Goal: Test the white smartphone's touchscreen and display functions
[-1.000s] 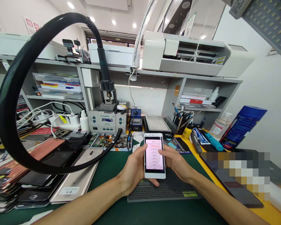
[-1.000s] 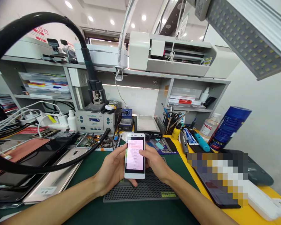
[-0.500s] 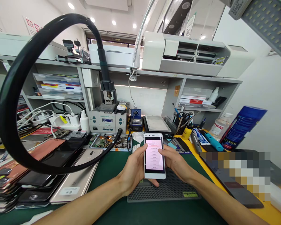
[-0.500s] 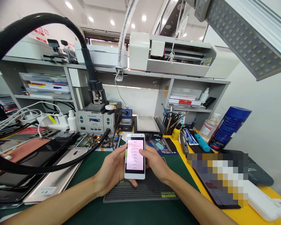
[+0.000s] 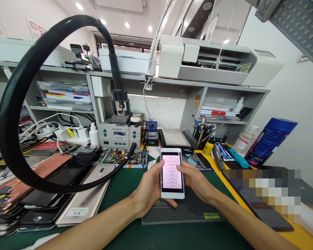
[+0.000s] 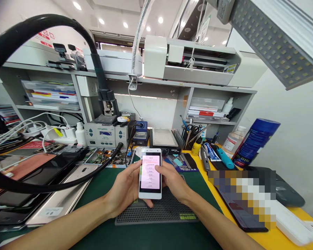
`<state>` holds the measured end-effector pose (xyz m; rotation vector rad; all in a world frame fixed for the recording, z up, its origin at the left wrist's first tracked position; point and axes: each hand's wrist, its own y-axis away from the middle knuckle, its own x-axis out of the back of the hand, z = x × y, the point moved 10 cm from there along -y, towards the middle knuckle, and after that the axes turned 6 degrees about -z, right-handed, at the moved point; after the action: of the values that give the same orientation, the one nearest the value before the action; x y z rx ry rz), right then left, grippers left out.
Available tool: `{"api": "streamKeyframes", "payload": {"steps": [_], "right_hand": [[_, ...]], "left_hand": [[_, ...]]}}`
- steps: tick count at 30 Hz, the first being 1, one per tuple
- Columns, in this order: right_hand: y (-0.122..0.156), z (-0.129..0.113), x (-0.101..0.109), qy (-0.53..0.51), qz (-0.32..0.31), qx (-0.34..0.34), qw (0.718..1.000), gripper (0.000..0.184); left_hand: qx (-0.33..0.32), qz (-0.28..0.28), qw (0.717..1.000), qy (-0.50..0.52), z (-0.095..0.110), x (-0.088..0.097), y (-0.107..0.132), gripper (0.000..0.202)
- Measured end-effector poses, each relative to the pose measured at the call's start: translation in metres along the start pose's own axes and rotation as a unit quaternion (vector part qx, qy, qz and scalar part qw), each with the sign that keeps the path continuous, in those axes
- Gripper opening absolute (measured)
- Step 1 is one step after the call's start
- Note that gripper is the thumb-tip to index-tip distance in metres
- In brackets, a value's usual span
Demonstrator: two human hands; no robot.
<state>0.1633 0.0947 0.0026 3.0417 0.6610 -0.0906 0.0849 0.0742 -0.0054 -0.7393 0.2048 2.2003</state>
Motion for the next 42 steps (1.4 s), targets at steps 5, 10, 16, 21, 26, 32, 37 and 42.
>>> {"api": "streamKeyframes", "payload": {"steps": [5,10,16,21,26,32,37,42], "right_hand": [[-0.0007,0.0008,-0.0006,0.002,-0.001,-0.001,1.000,0.040],[-0.0006,0.0002,-0.0008,0.004,-0.001,-0.001,1.000,0.037],[0.0000,0.0003,0.0002,0.005,-0.002,0.002,1.000,0.039],[-0.0007,0.0003,-0.0006,0.000,-0.003,0.003,1.000,0.039],[-0.0008,0.0006,0.0008,0.005,0.000,0.001,1.000,0.039],[-0.0010,0.0018,-0.0001,0.001,-0.004,-0.001,1.000,0.038],[-0.0016,0.0014,-0.0007,-0.005,-0.004,-0.002,1.000,0.036],[-0.0011,0.0027,0.0003,-0.006,0.004,-0.006,1.000,0.033]], "left_hand": [[-0.002,0.003,1.000,-0.001,0.0006,0.0007,-0.0007,0.058],[0.003,0.011,1.000,-0.005,0.0020,-0.0004,0.0000,0.058],[0.005,0.013,1.000,-0.007,0.0023,-0.0014,0.0005,0.057],[0.006,0.013,1.000,-0.003,0.0016,-0.0006,-0.0001,0.058],[0.007,0.011,1.000,-0.003,0.0015,-0.0006,0.0003,0.057],[0.009,0.012,1.000,-0.004,0.0021,-0.0024,0.0009,0.057],[0.009,0.014,1.000,-0.002,0.0022,-0.0011,-0.0002,0.057],[0.009,0.015,1.000,-0.003,0.0011,-0.0001,-0.0001,0.058]]}}
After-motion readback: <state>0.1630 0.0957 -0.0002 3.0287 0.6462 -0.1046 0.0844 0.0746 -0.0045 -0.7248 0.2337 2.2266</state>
